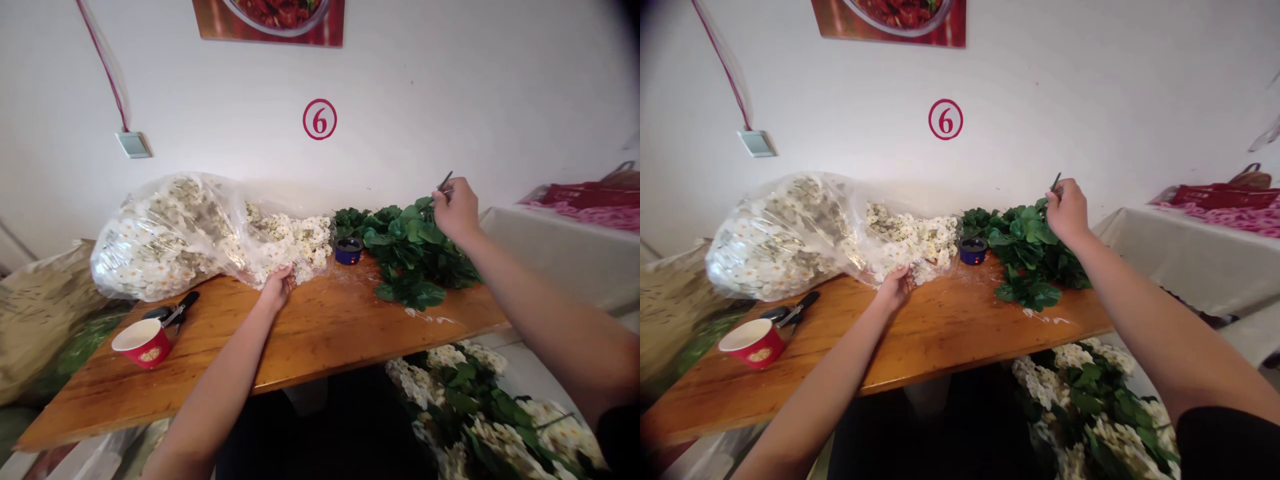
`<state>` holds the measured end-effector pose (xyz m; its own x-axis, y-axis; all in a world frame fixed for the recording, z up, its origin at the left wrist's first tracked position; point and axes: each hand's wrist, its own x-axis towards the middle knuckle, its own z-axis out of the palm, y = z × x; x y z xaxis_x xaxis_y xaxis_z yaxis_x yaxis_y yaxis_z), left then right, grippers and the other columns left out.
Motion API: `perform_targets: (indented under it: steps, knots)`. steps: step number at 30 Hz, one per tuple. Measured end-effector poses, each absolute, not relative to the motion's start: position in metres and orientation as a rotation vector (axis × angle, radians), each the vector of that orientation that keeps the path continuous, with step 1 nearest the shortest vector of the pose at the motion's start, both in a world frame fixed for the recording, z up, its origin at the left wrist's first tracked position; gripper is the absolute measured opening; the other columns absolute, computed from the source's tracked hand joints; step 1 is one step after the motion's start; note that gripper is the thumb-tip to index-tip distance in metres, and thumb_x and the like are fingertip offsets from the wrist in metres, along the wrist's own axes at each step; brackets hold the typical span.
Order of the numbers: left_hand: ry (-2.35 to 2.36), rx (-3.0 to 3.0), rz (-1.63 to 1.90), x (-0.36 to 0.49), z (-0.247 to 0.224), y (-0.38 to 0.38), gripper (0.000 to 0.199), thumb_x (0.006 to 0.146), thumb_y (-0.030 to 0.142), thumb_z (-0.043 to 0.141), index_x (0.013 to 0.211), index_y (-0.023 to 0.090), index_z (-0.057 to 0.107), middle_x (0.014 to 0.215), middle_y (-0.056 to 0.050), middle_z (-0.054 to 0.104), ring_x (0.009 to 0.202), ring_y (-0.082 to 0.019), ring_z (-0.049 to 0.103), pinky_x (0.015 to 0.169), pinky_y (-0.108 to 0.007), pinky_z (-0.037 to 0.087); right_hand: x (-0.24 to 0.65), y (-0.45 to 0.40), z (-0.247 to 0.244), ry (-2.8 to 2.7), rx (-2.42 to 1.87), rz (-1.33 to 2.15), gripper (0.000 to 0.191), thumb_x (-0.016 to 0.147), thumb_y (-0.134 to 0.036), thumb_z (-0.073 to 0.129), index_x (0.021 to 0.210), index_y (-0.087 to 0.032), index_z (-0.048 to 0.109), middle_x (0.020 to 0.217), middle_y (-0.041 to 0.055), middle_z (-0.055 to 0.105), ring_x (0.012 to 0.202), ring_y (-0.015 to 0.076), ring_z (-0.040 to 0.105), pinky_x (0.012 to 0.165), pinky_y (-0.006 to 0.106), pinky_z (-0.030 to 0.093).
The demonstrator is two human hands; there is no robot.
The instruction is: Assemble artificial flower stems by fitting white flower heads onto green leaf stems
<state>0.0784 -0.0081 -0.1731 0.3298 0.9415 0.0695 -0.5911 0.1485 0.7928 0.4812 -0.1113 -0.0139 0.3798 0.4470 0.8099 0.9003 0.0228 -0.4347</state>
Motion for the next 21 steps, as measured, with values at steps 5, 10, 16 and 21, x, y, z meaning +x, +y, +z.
perform_targets:
  steps: [5, 10, 16, 21]
  knots:
    - [0.562, 0.858, 1.170, 0.078, -0.176, -0.006, 0.031, 0.063, 0.026, 0.082, 0.073, 0.016, 0.055, 0.056, 0.005, 0.053, 0.047, -0.007, 0.050, 0.047, -0.020, 0.043, 0.486, -0.108, -0.018, -1.293, -1.519, -0.658, 0.014, 0.088, -0.021, 0.045, 0.102, -0.021, 0.050, 0.088, 0.0057, 0.062, 0.085, 0.0225, 0.059, 0.084, 0.037, 0.042]
    - [0.604, 0.855, 1.166, 0.078, -0.177, -0.003, 0.028, 0.064, 0.027, 0.082, 0.076, 0.014, 0.060, 0.058, 0.004, 0.055, 0.046, -0.006, 0.049, 0.047, -0.019, 0.045, 0.492, -0.102, -0.022, -1.392, -1.529, -0.629, 0.019, 0.085, -0.015, 0.043, 0.100, -0.021, 0.053, 0.091, 0.0070, 0.063, 0.088, 0.0229, 0.060, 0.086, 0.039, 0.042]
    - [0.633, 0.840, 1.153, 0.078, -0.178, -0.003, 0.026, 0.064, 0.024, 0.081, 0.077, 0.013, 0.061, 0.061, 0.003, 0.057, 0.047, -0.006, 0.050, 0.047, -0.018, 0.046, 0.481, -0.108, -0.025, -1.299, -1.590, -0.594, 0.017, 0.089, -0.019, 0.039, 0.103, -0.021, 0.049, 0.100, 0.0132, 0.064, 0.097, 0.0220, 0.061, 0.091, 0.036, 0.042]
    - [0.631, 0.831, 1.140, 0.079, -0.178, -0.003, 0.023, 0.066, 0.021, 0.078, 0.081, 0.013, 0.064, 0.065, 0.001, 0.061, 0.047, -0.006, 0.050, 0.049, -0.021, 0.049, 0.438, -0.135, -0.022, -1.208, -1.330, -0.550, 0.021, 0.094, -0.027, 0.035, 0.113, -0.020, 0.041, 0.118, 0.0184, 0.057, 0.103, 0.0199, 0.064, 0.088, 0.034, 0.047]
